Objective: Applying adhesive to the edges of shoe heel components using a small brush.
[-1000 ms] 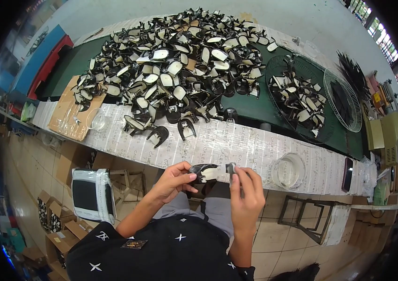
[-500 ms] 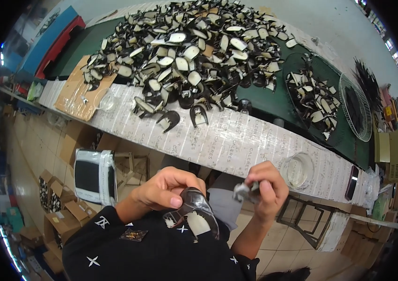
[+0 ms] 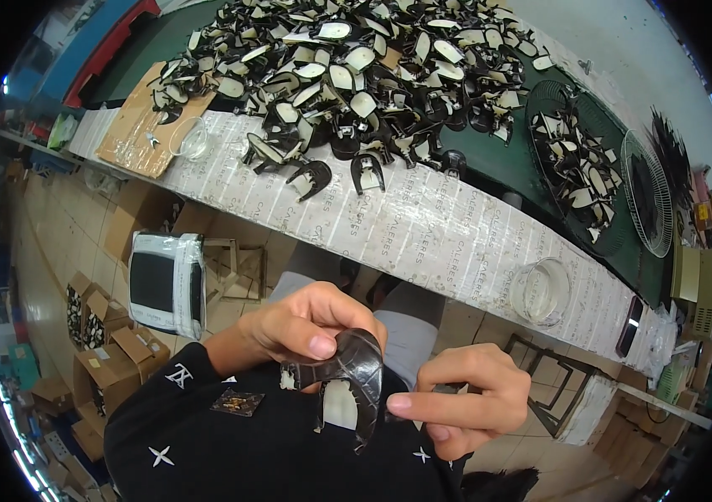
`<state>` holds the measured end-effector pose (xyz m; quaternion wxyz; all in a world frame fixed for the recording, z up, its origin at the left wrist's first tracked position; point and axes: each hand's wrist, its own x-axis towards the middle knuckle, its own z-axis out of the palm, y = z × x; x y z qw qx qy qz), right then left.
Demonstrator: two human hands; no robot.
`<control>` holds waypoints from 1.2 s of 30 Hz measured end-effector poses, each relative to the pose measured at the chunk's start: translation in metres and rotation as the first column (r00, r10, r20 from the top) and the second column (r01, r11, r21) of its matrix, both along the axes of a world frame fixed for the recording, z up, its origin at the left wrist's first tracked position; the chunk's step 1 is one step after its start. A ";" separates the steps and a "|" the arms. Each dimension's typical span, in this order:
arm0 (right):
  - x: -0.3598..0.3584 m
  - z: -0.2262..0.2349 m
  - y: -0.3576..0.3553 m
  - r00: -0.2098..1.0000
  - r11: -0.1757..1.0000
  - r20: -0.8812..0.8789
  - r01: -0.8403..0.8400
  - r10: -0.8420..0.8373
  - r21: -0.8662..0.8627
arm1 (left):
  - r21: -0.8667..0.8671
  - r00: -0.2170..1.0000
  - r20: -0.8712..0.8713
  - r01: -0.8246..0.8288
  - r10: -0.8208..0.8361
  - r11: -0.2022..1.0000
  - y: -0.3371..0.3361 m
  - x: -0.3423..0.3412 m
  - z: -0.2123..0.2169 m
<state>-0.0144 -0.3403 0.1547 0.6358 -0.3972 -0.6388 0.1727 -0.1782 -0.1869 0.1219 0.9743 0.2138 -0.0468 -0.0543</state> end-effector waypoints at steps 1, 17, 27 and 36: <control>0.000 0.000 0.000 1.000 1.000 0.001 -0.002 0.002 -0.002 | 0.017 1.000 0.011 -0.002 0.002 1.000 -0.001 0.000 -0.002; 0.002 0.002 -0.003 0.991 0.999 0.128 -0.048 0.049 -0.011 | 0.036 1.000 0.016 0.005 -0.005 0.999 0.001 0.004 0.001; 0.010 -0.008 -0.010 0.997 0.999 0.062 -0.045 0.045 0.008 | 0.017 1.000 -0.025 0.011 -0.010 1.000 0.001 0.016 -0.005; 0.035 -0.057 0.009 0.654 0.726 -0.337 0.521 -0.678 -0.448 | -0.028 0.992 -0.123 -0.033 0.029 0.999 -0.003 0.031 -0.006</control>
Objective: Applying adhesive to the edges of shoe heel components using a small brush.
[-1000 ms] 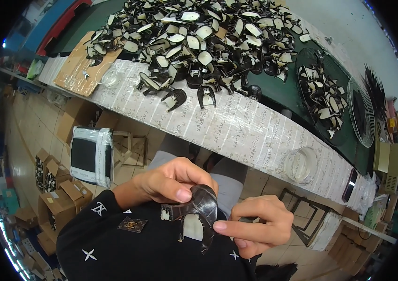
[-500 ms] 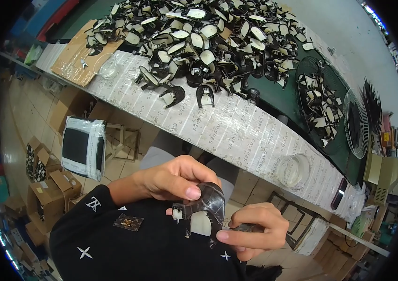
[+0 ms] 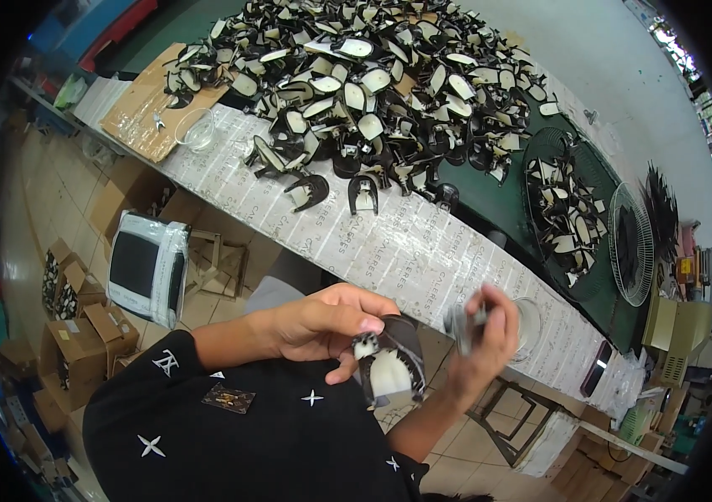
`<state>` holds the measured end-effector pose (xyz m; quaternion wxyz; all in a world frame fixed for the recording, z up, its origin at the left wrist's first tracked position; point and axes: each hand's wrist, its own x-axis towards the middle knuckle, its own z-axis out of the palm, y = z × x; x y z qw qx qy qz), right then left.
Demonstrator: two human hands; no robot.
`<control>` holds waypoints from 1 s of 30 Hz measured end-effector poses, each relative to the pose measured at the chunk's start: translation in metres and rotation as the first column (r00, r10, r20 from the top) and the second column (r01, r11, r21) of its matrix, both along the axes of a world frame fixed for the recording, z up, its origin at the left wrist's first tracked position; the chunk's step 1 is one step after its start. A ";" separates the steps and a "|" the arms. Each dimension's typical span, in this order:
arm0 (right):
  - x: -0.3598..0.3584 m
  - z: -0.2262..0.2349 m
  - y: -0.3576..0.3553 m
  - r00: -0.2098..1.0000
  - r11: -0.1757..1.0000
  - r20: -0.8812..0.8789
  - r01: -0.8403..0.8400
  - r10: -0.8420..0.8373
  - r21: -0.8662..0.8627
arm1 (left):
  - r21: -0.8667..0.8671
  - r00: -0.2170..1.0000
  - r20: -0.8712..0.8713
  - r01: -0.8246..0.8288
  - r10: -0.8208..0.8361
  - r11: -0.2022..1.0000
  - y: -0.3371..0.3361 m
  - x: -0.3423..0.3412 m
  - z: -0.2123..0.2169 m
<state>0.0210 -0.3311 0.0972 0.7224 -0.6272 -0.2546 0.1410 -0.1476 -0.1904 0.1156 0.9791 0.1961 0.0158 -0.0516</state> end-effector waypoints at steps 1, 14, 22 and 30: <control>0.000 -0.005 0.014 0.989 0.999 -0.142 0.042 -0.045 -0.024 | -0.007 1.000 -0.016 -0.027 0.027 1.000 0.000 0.002 -0.002; 0.019 -0.122 0.021 0.955 0.999 -0.294 0.044 -0.047 -0.017 | 0.345 0.976 -0.162 -0.080 0.143 0.935 -0.001 0.049 0.001; 0.021 -0.125 0.022 0.983 0.999 -0.182 -0.002 0.010 0.043 | 0.775 0.772 0.632 -0.631 0.068 -0.039 0.008 0.259 0.036; 0.025 -0.124 0.013 0.991 0.994 0.079 0.107 -0.105 -0.027 | 0.484 0.802 0.568 -0.146 0.183 -0.863 0.116 0.302 -0.023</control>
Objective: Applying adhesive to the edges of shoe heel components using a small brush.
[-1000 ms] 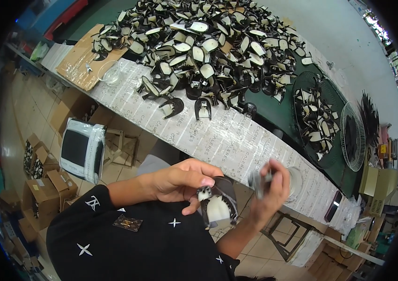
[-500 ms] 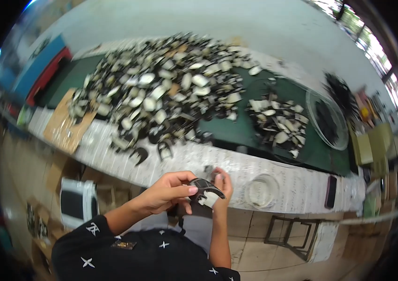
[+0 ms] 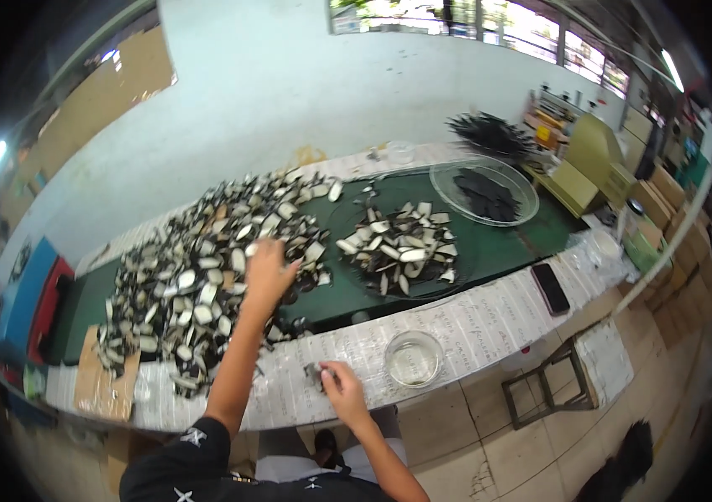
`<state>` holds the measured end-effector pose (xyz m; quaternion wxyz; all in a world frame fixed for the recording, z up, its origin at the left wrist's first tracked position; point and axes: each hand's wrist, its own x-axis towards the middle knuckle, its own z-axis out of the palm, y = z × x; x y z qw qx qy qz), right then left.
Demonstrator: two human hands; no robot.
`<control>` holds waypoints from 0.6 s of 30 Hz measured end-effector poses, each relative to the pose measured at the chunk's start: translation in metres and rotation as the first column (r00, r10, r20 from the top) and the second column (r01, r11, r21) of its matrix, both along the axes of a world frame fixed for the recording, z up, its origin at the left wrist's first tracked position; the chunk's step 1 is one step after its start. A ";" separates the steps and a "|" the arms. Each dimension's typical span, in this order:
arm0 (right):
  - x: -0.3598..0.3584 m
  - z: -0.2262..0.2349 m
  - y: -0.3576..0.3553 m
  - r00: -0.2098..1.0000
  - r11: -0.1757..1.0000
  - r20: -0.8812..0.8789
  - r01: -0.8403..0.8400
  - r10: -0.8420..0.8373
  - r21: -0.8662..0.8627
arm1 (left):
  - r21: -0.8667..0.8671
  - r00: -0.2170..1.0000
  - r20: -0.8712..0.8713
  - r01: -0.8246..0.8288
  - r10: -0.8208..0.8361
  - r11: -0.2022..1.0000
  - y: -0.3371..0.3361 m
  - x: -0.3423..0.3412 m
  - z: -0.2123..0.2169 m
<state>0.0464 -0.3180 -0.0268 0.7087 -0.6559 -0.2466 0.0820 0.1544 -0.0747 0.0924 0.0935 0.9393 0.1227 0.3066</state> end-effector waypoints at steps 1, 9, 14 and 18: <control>-0.003 0.000 0.003 0.999 0.999 -0.001 -0.035 0.035 0.008 | 0.051 0.993 -0.043 -0.104 0.106 0.993 0.048 -0.012 -0.035; -0.007 -0.009 0.010 0.986 0.999 0.166 -0.030 0.027 0.017 | 0.189 0.832 -0.504 -0.154 0.230 0.970 0.135 -0.124 -0.103; -0.006 -0.013 0.004 0.993 0.996 0.108 -0.055 0.047 0.068 | 0.201 0.798 -0.558 -0.135 0.227 0.970 0.095 -0.111 -0.055; -0.002 -0.015 0.008 0.986 0.997 0.163 -0.040 0.029 0.062 | 0.202 0.848 -0.494 -0.103 0.192 0.974 0.103 -0.103 -0.055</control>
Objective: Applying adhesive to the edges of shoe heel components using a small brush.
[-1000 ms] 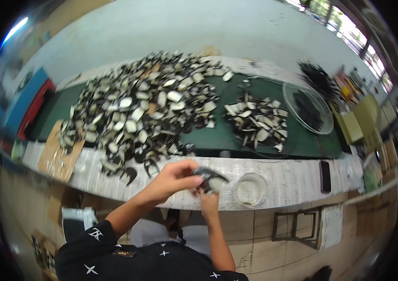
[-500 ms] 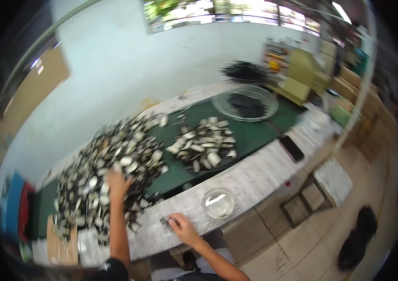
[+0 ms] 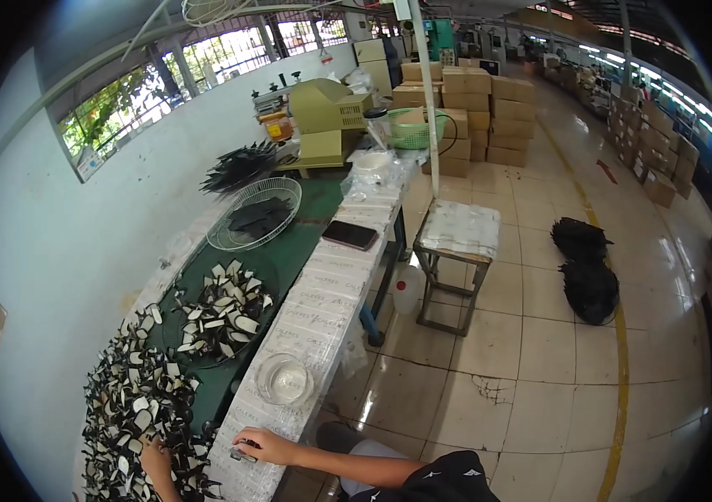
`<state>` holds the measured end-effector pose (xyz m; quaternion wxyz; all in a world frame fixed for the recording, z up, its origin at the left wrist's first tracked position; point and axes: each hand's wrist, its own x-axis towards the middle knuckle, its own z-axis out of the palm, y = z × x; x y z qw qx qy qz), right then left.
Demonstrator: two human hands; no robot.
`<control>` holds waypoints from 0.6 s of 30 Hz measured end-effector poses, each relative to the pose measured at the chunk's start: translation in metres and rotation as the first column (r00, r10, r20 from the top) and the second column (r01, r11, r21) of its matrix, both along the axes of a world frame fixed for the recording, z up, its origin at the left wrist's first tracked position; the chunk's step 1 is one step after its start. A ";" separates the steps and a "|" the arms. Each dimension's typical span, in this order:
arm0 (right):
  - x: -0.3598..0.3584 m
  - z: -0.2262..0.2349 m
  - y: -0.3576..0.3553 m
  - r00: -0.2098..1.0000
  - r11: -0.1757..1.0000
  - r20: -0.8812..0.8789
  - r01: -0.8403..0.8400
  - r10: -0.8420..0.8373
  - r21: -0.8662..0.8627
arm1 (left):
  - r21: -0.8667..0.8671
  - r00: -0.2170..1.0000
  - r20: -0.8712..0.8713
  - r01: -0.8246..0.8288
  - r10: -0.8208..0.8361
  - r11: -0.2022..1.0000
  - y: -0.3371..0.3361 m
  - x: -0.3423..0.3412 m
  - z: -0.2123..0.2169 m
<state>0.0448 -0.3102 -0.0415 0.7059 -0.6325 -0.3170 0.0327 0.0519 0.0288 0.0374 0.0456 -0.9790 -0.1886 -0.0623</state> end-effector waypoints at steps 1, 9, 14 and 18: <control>0.000 -0.004 0.002 1.000 1.000 0.020 0.021 -0.021 0.005 | 0.037 1.000 -0.012 0.002 -0.001 0.999 -0.005 0.001 0.002; 0.005 -0.001 0.001 0.997 0.999 0.069 0.032 -0.032 -0.002 | -0.089 0.999 -0.047 -0.008 0.004 0.996 0.039 0.002 -0.012; 0.002 -0.008 0.006 0.999 1.000 0.030 0.028 -0.029 0.012 | -0.086 0.998 -0.007 -0.063 0.063 0.994 0.020 -0.022 0.041; -0.007 -0.003 0.011 0.999 0.999 -0.003 0.042 -0.042 0.003 | -0.106 0.955 0.285 -0.056 0.085 0.993 0.075 -0.051 0.026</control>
